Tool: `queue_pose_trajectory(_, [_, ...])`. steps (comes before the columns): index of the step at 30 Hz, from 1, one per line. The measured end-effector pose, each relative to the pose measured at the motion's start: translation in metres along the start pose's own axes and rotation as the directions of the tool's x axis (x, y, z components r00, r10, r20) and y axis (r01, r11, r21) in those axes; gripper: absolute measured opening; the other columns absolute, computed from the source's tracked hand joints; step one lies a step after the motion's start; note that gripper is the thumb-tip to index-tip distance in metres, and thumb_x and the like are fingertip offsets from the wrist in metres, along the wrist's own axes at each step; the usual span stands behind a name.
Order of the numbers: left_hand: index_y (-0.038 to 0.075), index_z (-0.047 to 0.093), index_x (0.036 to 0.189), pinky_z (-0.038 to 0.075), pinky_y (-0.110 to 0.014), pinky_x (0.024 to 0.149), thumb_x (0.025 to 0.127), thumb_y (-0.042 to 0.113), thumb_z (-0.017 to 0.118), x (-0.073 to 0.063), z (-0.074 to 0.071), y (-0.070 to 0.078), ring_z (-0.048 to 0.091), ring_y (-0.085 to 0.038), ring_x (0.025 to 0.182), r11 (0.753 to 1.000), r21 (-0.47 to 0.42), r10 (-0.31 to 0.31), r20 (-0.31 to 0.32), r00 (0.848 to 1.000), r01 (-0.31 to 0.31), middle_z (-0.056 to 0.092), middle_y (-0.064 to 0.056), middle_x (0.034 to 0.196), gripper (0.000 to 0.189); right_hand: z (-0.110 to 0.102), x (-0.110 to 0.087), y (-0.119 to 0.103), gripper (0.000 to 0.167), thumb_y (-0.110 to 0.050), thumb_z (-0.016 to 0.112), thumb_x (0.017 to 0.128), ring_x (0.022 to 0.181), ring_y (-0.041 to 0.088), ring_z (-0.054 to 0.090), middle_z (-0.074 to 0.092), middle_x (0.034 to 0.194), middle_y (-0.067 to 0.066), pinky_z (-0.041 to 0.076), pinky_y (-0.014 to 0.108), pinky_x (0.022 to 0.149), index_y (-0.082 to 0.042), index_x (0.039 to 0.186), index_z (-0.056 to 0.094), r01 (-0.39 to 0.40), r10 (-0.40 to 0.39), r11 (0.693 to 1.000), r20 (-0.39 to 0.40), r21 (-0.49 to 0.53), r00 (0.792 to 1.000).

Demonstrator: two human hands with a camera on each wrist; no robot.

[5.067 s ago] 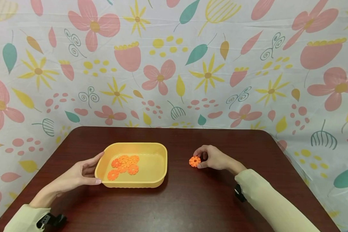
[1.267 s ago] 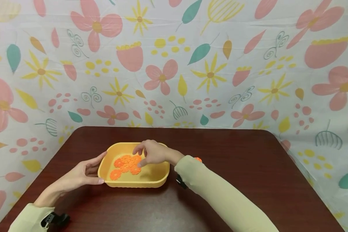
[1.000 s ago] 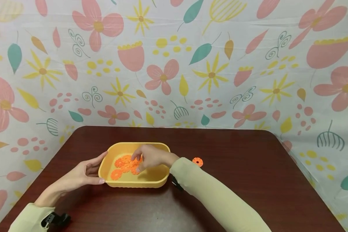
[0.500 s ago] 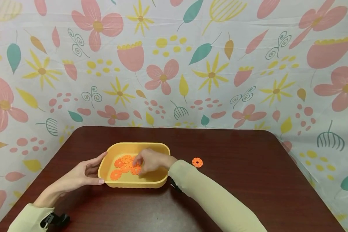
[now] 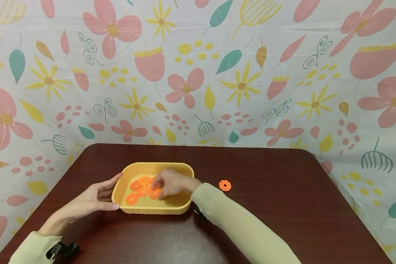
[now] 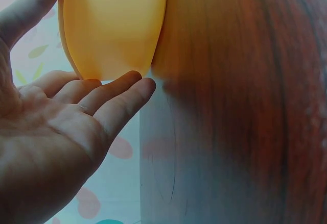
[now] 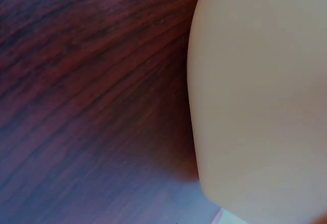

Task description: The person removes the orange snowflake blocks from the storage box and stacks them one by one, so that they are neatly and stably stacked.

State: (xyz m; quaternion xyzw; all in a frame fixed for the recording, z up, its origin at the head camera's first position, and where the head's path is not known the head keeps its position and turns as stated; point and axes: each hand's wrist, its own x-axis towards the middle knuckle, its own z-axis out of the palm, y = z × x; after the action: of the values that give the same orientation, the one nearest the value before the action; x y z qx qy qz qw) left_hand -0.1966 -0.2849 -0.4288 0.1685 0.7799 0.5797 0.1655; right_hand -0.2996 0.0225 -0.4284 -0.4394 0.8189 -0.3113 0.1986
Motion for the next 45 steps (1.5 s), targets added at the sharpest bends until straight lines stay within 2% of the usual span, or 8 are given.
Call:
queue_pose_trajectory(10, [0.006,0.017,0.169,0.056,-0.034,0.097,0.091,0.009,0.083,-0.0006,0.0008,0.0004,0.046,-0.048,0.142,1.0,0.001,-0.001,-0.007,1.0,0.001,0.023,-0.028,0.169,0.102,0.0013,0.0018,0.0013,0.03,0.002,0.09,0.078,0.084,0.021,0.059,0.067,0.09,0.008,0.048,0.021,0.073,-0.003,0.105,0.078,0.013,-0.013,0.999,-0.006,-0.029,1.0])
queue_pose_trajectory(14, [0.006,0.018,0.169,0.056,-0.034,0.097,0.091,0.009,0.083,-0.0006,0.0006,0.0,0.046,-0.048,0.142,1.0,0.004,-0.002,-0.012,1.0,0.002,0.021,-0.026,0.17,0.102,0.0003,0.0022,0.002,0.031,0.004,0.089,0.077,0.085,0.019,0.058,0.068,0.092,0.011,0.047,0.022,0.075,-0.004,0.105,0.077,-0.008,0.008,1.0,0.006,-0.013,1.0])
queue_pose_trajectory(20, [0.006,0.018,0.169,0.057,-0.034,0.096,0.091,0.008,0.083,-0.0009,0.0003,0.0006,0.045,-0.049,0.142,1.0,0.001,-0.003,-0.012,1.0,0.003,0.019,-0.026,0.17,0.102,-0.0012,0.0024,0.0029,0.038,0.0,0.094,0.075,0.086,0.016,0.056,0.068,0.095,0.01,0.046,0.022,0.077,-0.009,0.108,0.078,-0.05,0.05,0.999,0.021,-0.012,0.999])
queue_pose_trajectory(26, [0.004,0.016,0.169,0.056,-0.034,0.097,0.092,0.008,0.082,-0.0002,-0.0003,-0.0009,0.043,-0.05,0.143,1.0,0.0,0.008,0.005,1.0,-0.008,0.017,-0.026,0.17,0.101,-0.0017,0.0026,0.002,0.04,0.001,0.094,0.074,0.086,0.019,0.056,0.067,0.093,0.01,0.045,0.022,0.075,-0.008,0.11,0.078,-0.05,0.05,0.999,0.027,-0.014,0.998])
queue_pose_trajectory(35, [0.007,0.018,0.169,0.055,-0.033,0.098,0.092,0.009,0.083,0.0025,0.0011,-0.0034,0.043,-0.048,0.144,1.0,0.014,-0.017,-0.015,1.0,0.017,0.021,-0.022,0.171,0.101,-0.0006,0.0018,0.0024,0.039,0.002,0.094,0.074,0.088,0.024,0.057,0.067,0.093,0.013,0.044,0.022,0.075,-0.008,0.109,0.079,-0.047,0.047,0.999,0.026,-0.013,0.999])
queue_pose_trajectory(45, [0.006,0.017,0.169,0.056,-0.033,0.098,0.092,0.009,0.083,0.0018,0.0006,-0.0041,0.043,-0.048,0.144,1.0,0.017,-0.02,-0.01,1.0,0.02,0.02,-0.025,0.17,0.101,0.0002,0.0004,0.0019,0.037,0.003,0.094,0.073,0.088,0.022,0.058,0.067,0.093,0.008,0.047,0.023,0.077,-0.009,0.105,0.078,-0.025,0.025,1.0,0.012,0.01,1.0])
